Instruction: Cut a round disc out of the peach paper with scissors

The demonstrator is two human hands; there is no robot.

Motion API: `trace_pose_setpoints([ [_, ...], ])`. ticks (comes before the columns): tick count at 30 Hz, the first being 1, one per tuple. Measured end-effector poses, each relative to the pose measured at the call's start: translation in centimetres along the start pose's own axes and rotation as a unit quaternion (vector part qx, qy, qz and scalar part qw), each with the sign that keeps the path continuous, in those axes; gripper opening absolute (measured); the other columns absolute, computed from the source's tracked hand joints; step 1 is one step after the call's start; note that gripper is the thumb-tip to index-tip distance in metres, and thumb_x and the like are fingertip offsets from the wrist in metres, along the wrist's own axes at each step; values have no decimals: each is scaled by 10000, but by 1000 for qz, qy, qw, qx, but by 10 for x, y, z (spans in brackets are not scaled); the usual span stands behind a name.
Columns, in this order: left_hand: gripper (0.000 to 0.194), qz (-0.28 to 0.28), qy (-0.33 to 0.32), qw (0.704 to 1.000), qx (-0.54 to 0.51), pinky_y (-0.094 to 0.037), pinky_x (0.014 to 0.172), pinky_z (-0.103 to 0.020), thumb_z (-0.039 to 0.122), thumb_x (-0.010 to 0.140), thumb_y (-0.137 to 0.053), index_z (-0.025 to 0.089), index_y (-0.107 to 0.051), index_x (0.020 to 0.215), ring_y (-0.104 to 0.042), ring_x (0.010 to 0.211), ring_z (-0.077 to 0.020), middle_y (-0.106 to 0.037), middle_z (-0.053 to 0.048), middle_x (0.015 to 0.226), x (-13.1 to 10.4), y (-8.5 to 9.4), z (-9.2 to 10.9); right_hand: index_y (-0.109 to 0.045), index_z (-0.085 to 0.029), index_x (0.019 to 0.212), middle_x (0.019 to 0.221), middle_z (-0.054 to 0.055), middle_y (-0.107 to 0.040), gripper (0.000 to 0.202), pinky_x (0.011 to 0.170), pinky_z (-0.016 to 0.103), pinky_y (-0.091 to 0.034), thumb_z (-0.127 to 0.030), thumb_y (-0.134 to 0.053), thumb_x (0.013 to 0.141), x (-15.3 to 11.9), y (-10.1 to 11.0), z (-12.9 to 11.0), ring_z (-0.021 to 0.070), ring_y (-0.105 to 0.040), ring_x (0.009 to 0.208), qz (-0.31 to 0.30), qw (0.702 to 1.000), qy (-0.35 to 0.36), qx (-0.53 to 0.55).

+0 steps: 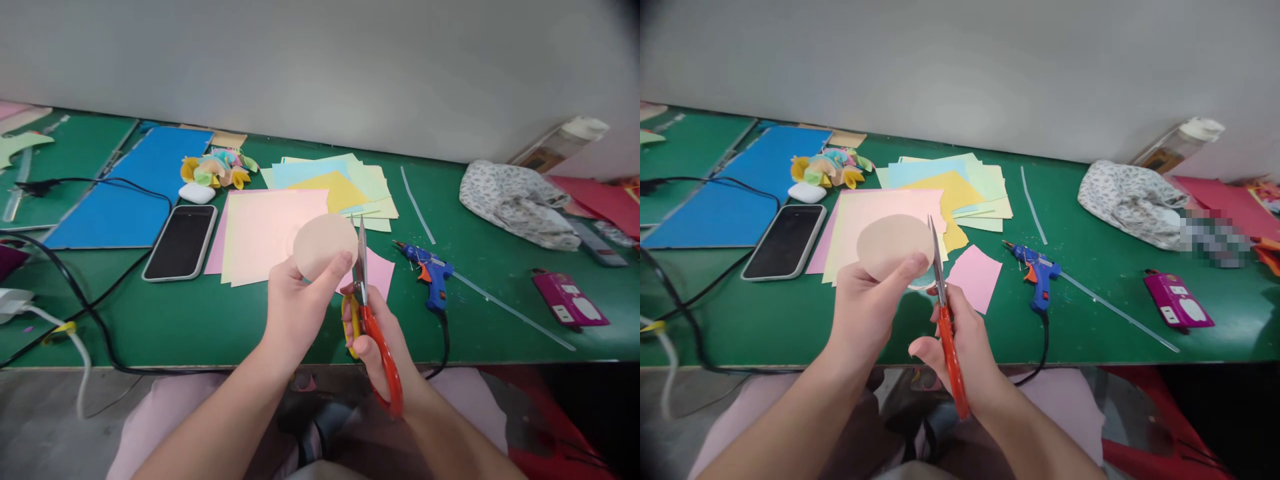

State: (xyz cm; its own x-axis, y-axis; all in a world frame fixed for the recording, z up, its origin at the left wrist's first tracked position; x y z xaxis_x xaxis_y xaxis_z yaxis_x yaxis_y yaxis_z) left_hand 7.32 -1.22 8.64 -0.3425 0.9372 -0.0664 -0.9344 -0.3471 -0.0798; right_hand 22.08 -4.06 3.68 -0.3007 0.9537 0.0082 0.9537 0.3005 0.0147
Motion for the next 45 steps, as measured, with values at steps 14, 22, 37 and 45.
trace_pose_setpoints([
  [14,256,-1,-3,1000,-9,-554,659,-251,381,784,-893,189,-774,664,-665,735,-176,-737,-17,709,2,1,0,-594,-279,1204,866,-30,-497,735,508,264,-362,-921,-651,849,-2,2,-2,133,-385,605,7,1000,7,-11],
  [22,240,-4,1,1000,1,-588,692,-291,415,764,-885,196,-809,702,-751,799,-233,-810,-46,768,3,2,1,-604,-273,1181,822,-36,-495,732,488,258,-369,-929,-622,858,-1,3,-1,133,-402,583,16,999,22,-25],
  [37,171,-2,-4,1000,-9,-594,702,-266,365,777,-892,219,-830,713,-765,808,-221,-833,-25,779,6,4,1,-615,-275,1172,790,-39,-500,671,434,236,-333,-883,-642,889,-1,3,3,113,-370,528,19,999,36,-12],
  [45,156,11,-8,1000,-3,-578,683,-257,355,773,-888,219,-836,716,-756,793,-216,-824,-17,763,8,7,0,-616,-262,1174,774,-40,-514,656,420,214,-308,-861,-647,907,-1,4,6,105,-376,519,22,999,42,-10],
])
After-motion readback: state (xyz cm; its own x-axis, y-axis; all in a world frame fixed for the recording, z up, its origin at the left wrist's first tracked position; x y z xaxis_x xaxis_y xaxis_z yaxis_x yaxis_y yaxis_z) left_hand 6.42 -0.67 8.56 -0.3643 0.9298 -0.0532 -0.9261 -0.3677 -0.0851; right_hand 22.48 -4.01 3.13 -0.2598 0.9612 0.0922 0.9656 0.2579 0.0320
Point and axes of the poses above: each hand's wrist, its own x-axis towards the middle knuckle, its own y-axis out of the back of the hand, z = x × y, the point moved 7 cm from there along x, towards the middle knuckle
